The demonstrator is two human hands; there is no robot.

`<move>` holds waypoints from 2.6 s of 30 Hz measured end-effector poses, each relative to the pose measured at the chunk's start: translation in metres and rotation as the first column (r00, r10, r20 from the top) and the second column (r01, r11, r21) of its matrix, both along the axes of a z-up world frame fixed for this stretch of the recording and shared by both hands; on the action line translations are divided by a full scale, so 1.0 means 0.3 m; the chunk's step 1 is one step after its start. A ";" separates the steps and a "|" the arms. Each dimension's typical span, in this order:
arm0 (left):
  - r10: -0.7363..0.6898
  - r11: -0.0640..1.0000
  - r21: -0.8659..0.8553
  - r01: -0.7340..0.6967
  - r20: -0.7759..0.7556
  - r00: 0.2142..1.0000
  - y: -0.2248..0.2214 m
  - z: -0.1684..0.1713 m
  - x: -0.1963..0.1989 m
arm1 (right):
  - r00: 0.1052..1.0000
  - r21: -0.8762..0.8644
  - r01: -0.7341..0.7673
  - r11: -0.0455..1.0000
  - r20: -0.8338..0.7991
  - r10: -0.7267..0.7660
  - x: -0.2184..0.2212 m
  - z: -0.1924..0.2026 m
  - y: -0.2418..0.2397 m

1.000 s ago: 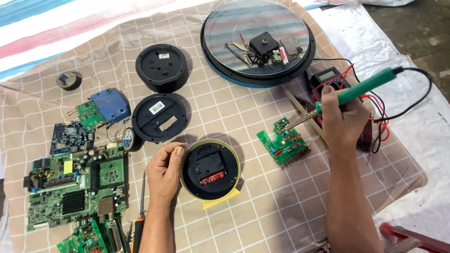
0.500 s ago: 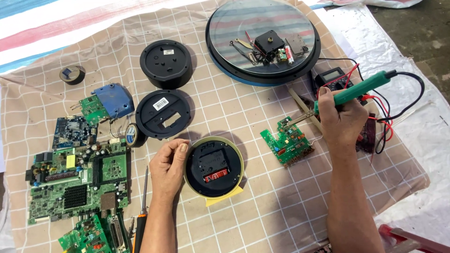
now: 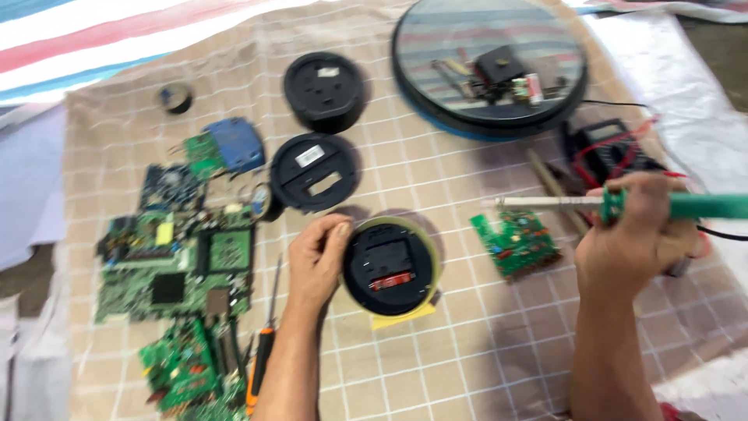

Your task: A person is soldering electronic components on a circuit board and inspecting a clock mechanism on a repair bench.

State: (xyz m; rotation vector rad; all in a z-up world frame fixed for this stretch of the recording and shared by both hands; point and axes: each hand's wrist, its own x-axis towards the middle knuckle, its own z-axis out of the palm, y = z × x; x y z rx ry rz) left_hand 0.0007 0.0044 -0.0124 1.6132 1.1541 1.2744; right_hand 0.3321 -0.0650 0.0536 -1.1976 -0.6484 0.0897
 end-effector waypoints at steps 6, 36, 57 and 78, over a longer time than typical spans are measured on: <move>-0.013 1.000 -0.016 0.013 0.001 1.000 -0.014 0.039 0.000 | 0.930 -0.155 -0.256 0.954 0.229 0.287 -0.240 0.033 -0.068; 0.039 0.999 -0.013 -0.038 0.086 0.996 -0.014 0.050 0.012 | 0.724 -0.100 -0.533 0.840 0.459 0.514 -0.288 -0.087 -0.047; -0.022 1.000 0.013 0.022 -0.020 1.000 -0.013 0.027 -0.005 | 0.859 -0.283 -0.331 0.900 0.305 0.412 -0.251 0.001 -0.088; 0.009 1.000 -0.020 -0.009 -0.018 1.000 -0.010 0.008 0.002 | 0.790 -0.327 -0.402 0.855 0.350 0.504 -0.258 0.000 -0.072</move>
